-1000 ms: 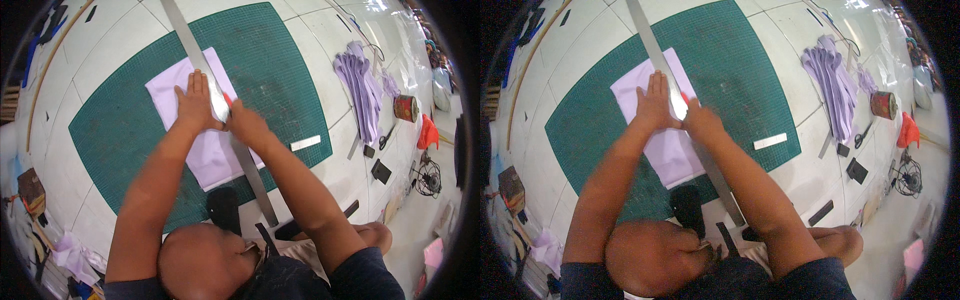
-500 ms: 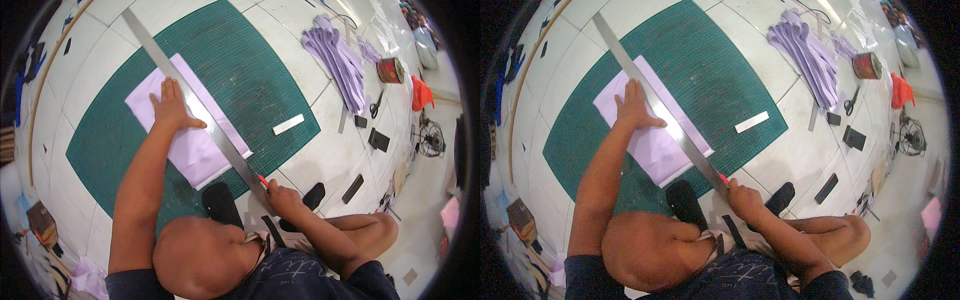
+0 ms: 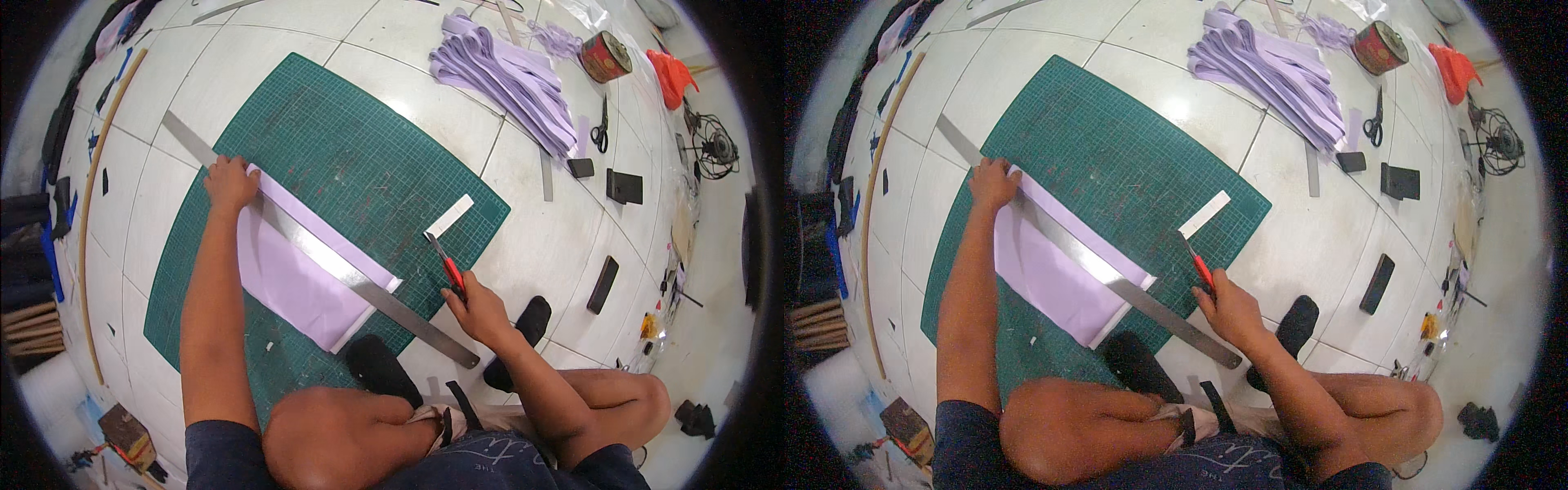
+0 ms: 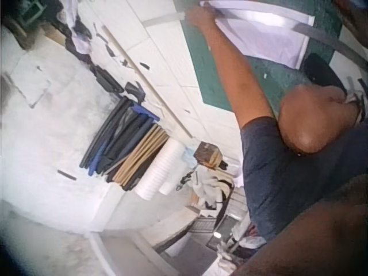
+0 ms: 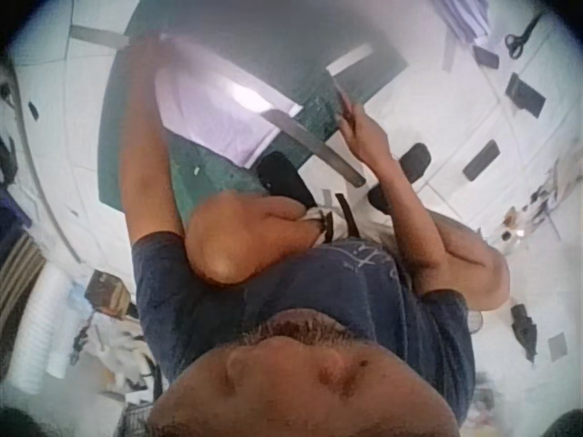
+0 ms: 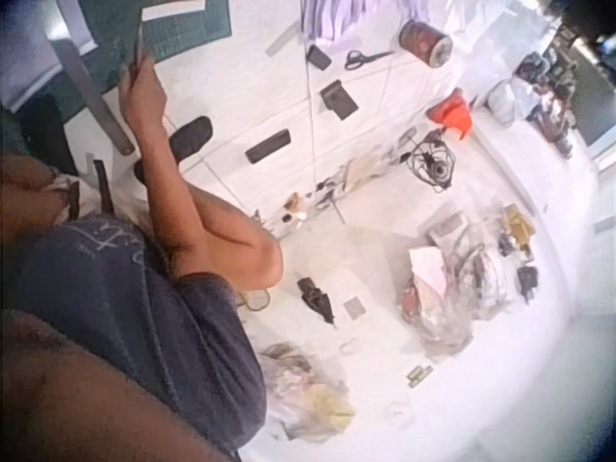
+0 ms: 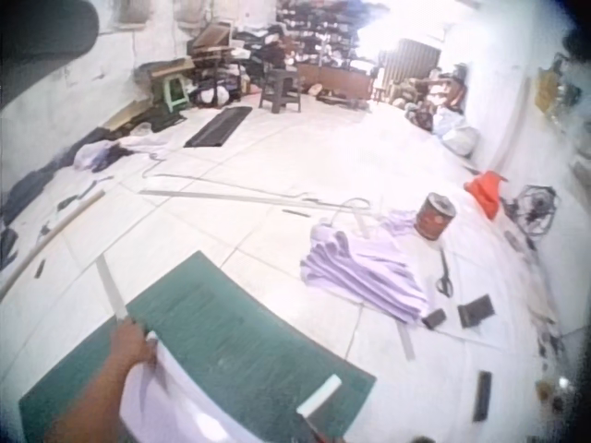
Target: The person cuts strips from a stack of purple fabric using shears while referencing a metal ruler on a cutting mat.
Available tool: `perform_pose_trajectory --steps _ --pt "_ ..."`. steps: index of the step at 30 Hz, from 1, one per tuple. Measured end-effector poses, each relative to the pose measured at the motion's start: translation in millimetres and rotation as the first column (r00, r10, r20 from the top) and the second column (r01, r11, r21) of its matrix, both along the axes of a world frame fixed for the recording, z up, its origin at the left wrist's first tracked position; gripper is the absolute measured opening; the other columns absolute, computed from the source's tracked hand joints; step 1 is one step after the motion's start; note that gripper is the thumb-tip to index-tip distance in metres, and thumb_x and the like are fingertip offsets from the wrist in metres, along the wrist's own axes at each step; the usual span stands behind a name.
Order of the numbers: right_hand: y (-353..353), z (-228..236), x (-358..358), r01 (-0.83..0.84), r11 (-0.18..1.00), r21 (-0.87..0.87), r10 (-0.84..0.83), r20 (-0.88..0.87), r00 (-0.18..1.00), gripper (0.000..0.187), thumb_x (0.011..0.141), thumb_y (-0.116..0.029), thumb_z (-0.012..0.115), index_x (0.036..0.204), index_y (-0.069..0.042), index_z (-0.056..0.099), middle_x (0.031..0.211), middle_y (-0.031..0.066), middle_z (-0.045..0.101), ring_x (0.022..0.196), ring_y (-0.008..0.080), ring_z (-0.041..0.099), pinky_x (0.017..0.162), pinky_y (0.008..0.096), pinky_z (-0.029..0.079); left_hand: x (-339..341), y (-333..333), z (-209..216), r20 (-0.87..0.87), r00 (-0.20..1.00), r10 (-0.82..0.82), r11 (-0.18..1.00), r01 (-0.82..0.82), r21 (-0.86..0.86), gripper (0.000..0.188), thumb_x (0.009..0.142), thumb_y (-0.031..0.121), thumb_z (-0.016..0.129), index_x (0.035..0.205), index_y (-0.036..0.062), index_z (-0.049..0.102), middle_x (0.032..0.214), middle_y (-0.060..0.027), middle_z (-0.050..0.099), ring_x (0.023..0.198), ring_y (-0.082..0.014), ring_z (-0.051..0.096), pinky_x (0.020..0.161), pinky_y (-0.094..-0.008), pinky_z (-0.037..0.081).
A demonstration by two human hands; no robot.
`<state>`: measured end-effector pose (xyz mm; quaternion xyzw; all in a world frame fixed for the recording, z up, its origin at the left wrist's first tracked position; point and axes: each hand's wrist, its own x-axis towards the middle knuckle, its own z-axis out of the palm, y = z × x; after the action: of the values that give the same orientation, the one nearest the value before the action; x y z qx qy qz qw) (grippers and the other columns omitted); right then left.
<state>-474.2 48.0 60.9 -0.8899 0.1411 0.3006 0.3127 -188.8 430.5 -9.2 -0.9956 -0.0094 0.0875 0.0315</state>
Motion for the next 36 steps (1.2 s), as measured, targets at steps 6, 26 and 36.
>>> perform_pose_trajectory --steps 6,26,36 --pt "1.5 -22.1 -5.7 0.022 0.994 0.107 -0.026 0.034 0.999 0.040 0.097 -0.038 0.063 0.109 -0.004 0.046 0.082 0.0233 0.062 0.079 0.0435 0.065 0.068 0.0498 0.048 25.4 5.9 16.8 0.015 0.998 0.068 0.883 -0.053 -0.467 0.030 0.085 0.031 0.068 0.101 0.0057 0.068 0.085 -0.0085 0.067 0.083 -0.0258 0.065 0.082 -0.0397 0.048" --pt "26.7 -21.8 155.0 0.402 0.595 0.696 -0.778 0.373 0.505 0.068 0.074 -0.026 0.087 0.120 -0.003 0.043 0.095 0.0119 0.062 0.084 0.0233 0.064 0.076 0.0380 0.053 65.1 -222.9 248.3 0.268 0.896 -0.355 0.190 0.350 -0.917 0.027 0.090 0.025 0.066 0.103 0.0023 0.063 0.092 -0.0061 0.065 0.087 -0.0151 0.063 0.088 -0.0291 0.049" --pt "-232.6 -11.3 180.3 0.508 0.858 -0.073 -0.321 0.695 0.644 0.053 0.077 -0.024 0.079 0.114 -0.007 0.045 0.087 0.0176 0.064 0.080 0.0375 0.066 0.071 0.0467 0.051 161.8 -383.9 129.2 0.030 0.981 -0.191 0.183 0.066 -0.981 0.029 0.083 0.020 0.071 0.101 -0.0024 0.064 0.087 -0.0099 0.068 0.077 -0.0179 0.066 0.075 -0.0301 0.052"
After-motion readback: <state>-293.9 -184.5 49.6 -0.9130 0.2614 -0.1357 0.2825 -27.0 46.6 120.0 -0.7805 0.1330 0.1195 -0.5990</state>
